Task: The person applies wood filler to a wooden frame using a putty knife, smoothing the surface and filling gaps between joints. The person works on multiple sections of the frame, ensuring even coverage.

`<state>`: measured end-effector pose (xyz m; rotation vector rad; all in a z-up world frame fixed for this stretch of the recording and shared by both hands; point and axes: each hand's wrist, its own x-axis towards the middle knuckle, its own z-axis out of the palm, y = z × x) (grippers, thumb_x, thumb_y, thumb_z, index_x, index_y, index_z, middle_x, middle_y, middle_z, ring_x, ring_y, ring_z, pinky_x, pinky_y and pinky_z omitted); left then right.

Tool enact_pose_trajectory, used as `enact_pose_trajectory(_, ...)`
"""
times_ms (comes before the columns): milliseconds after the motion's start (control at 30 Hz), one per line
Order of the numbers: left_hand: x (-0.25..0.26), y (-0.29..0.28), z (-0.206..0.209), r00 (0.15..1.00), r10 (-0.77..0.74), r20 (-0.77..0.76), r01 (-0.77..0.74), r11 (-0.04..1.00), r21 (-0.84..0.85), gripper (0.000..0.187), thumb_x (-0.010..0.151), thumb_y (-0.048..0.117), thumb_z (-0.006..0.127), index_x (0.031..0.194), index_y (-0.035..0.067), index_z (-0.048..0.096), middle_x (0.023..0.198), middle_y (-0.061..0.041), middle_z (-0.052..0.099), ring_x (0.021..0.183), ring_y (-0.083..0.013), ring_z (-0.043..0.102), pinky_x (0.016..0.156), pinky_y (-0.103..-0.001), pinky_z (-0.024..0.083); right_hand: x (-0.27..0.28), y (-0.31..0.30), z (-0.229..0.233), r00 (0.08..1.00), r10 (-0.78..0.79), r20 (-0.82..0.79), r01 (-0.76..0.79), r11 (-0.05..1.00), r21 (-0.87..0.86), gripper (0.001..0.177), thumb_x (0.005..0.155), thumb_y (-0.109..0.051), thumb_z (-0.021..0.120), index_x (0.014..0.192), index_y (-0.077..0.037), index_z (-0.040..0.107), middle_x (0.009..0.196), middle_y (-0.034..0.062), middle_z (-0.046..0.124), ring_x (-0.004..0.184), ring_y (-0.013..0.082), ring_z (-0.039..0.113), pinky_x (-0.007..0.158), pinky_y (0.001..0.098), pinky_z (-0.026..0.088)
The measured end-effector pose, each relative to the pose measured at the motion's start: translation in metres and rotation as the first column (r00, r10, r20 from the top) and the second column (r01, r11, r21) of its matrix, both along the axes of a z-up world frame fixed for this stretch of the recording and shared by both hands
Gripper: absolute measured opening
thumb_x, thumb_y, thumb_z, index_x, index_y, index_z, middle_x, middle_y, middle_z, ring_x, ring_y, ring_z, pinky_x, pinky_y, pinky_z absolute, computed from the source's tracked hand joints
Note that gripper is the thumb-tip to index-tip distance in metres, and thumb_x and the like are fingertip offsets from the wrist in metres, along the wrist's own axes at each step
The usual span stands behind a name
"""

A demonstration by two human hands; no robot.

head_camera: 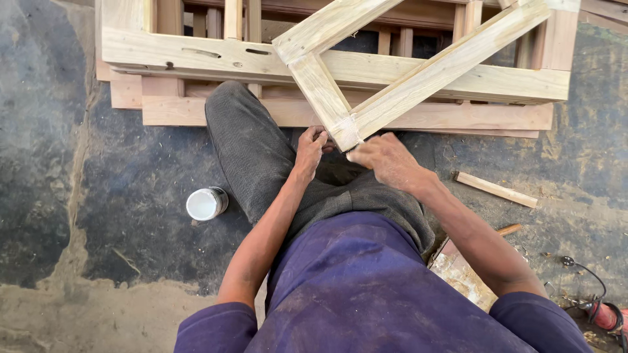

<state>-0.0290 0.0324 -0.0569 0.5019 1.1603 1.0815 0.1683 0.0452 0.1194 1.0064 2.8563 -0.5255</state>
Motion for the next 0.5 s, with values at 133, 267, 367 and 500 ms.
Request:
enact_pose_trajectory(133, 0.003, -0.001, -0.003, 1.0, -0.007, 0.006, 0.007, 1.0, -0.001, 0.026, 0.103, 0.012, 0.054, 0.121, -0.006, 0.059, 0.103, -0.013, 0.07, 0.084, -0.0167, 0.07, 0.077, -0.029, 0.057, 0.003, 0.018, -0.009, 0.963, -0.127, -0.236, 0.158, 0.981, 0.115, 0.031, 0.091, -0.002, 0.064, 0.12, -0.009, 0.073, 0.115, 0.0078, 0.074, 0.109, 0.0245, 0.068, 0.097, 0.0411, 0.049)
enact_pose_trajectory(267, 0.0, 0.0, 0.0, 1.0, -0.004, 0.002, 0.004, 1.0, 0.01, 0.027, 0.102, 0.012, 0.054, 0.122, -0.007, 0.058, 0.103, -0.013, 0.069, 0.084, -0.0162, 0.07, 0.076, -0.029, 0.057, -0.002, 0.021, -0.034, 0.659, -0.604, -0.448, 0.421, 0.79, -0.445, 0.031, 0.099, -0.001, 0.06, 0.129, 0.0, 0.068, 0.124, 0.0142, 0.072, 0.112, 0.0217, 0.067, 0.099, 0.0354, 0.05)
enact_pose_trajectory(367, 0.001, 0.002, 0.003, 1.0, -0.009, 0.008, 0.009, 1.0, 0.011, 0.028, 0.103, 0.013, 0.054, 0.123, -0.006, 0.058, 0.103, -0.012, 0.07, 0.084, -0.0156, 0.07, 0.077, -0.029, 0.057, 0.0, 0.017, -0.06, 0.057, -0.95, -0.307, 0.219, 0.311, -0.925, 0.035, 0.098, -0.001, 0.058, 0.132, 0.005, 0.065, 0.119, 0.0126, 0.071, 0.107, 0.0176, 0.067, 0.099, 0.0306, 0.053)
enact_pose_trajectory(500, 0.0, -0.001, 0.006, 0.999, -0.027, -0.031, 0.026, 0.999, -0.025, 0.029, 0.103, 0.014, 0.054, 0.124, -0.006, 0.058, 0.102, -0.012, 0.071, 0.085, -0.0145, 0.069, 0.078, -0.029, 0.057, 0.004, 0.005, -0.079, -0.134, -0.903, -0.408, 0.324, 0.35, -0.879, 0.035, 0.097, 0.001, 0.059, 0.131, 0.009, 0.063, 0.118, 0.0135, 0.07, 0.105, 0.0202, 0.067, 0.095, 0.0317, 0.053)
